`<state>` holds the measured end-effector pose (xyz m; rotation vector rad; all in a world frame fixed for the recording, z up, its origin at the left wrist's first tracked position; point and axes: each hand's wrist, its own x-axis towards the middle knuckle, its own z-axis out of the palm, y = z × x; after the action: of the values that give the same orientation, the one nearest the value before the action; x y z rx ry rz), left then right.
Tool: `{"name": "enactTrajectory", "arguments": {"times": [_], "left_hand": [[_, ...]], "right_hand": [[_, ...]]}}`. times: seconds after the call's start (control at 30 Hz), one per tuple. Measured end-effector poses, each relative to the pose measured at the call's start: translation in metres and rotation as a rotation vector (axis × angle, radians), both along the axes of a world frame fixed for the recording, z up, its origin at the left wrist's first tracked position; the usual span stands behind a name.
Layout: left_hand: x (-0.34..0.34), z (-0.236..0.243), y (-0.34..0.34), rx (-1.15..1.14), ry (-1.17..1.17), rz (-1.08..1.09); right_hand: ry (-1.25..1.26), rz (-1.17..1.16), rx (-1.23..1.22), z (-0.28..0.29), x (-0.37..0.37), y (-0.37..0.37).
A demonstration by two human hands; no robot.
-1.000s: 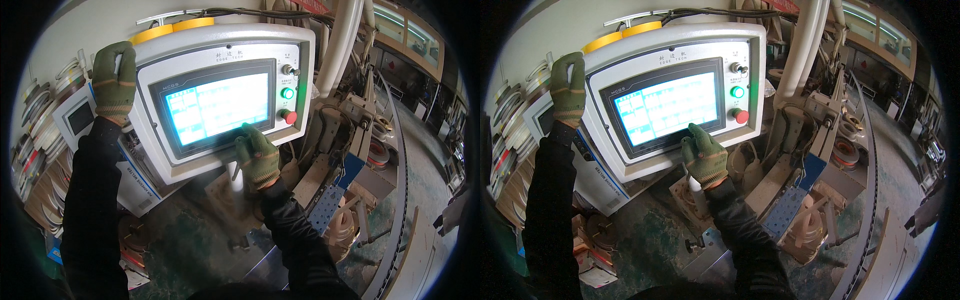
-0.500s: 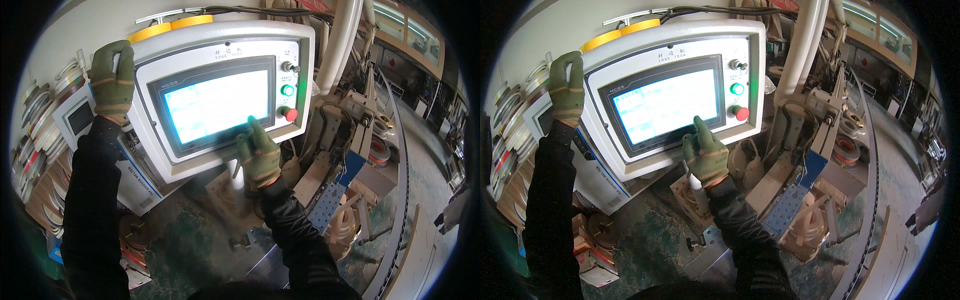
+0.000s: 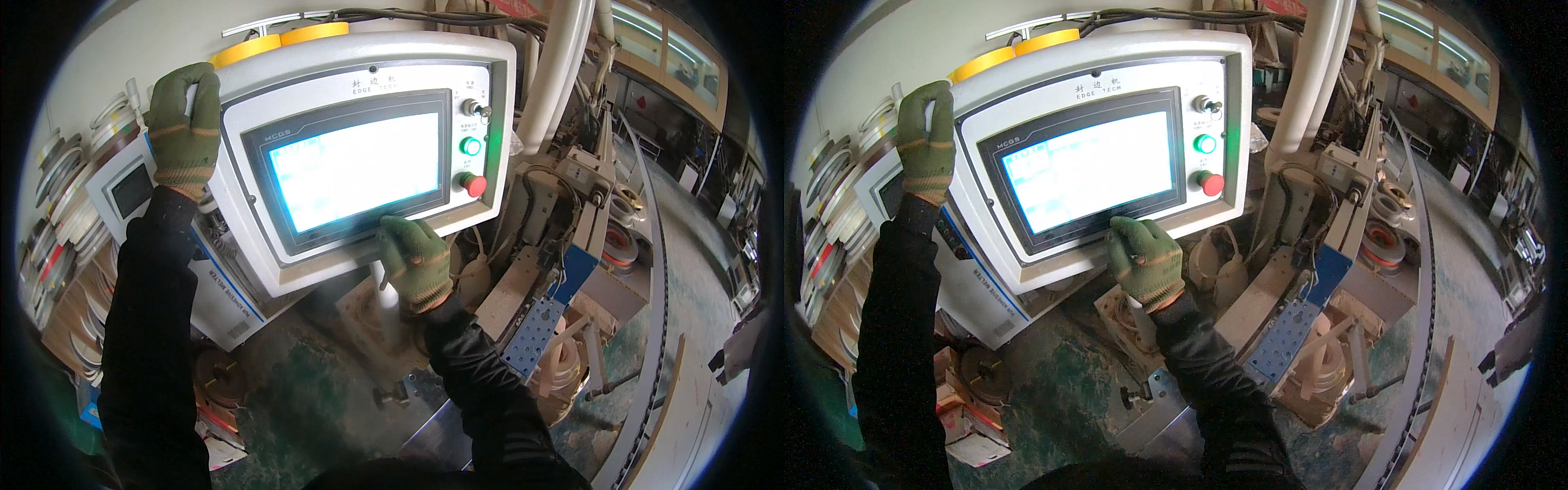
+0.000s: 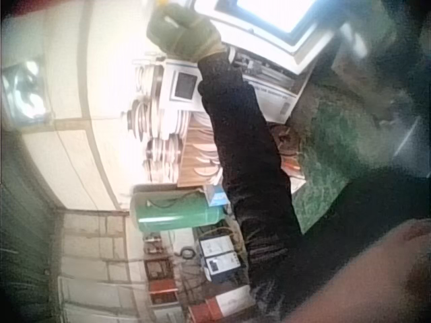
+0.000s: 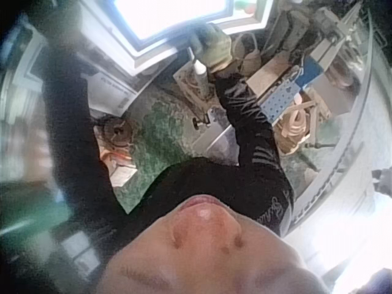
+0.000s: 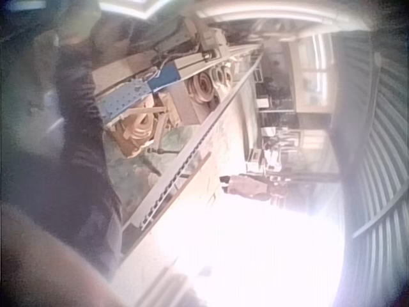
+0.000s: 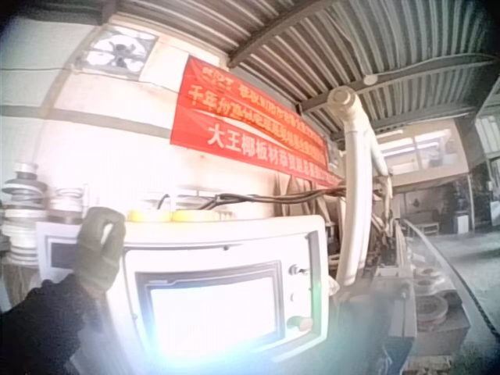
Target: The person operates a touchscreen control panel to configure an edge banding machine, then repeatedly picks up wooden boards and inserts them into the machine for processing. The person handles multiple boards one at a time, feeding them through the machine and stacking the processed pieces.
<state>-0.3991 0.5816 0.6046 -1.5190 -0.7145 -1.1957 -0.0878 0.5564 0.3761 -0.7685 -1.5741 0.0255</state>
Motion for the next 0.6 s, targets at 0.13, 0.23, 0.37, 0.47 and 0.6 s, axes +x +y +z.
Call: {"name": "enactTrajectory", "arguments": {"times": [0.13,0.23,0.37,0.47,0.6], "left_hand": [[0.0,0.0,-0.001,-0.006,0.007,-0.005],[0.0,0.0,-0.001,-0.014,-0.004,0.004],[0.0,0.001,-0.001,0.0,0.03,0.069],[0.0,0.0,-0.002,-0.036,0.002,0.032],[0.002,0.0,-0.004,-0.032,0.0,0.045]], "right_hand": [[-0.026,-0.036,0.131,-0.006,-0.005,0.002],[-0.053,-0.049,0.207,-0.01,-0.007,0.005],[-0.089,-0.064,0.204,-0.014,-0.007,0.007],[-0.127,-0.107,0.214,-0.016,-0.008,0.007],[-0.171,-0.131,0.212,-0.019,-0.009,0.007]]}}
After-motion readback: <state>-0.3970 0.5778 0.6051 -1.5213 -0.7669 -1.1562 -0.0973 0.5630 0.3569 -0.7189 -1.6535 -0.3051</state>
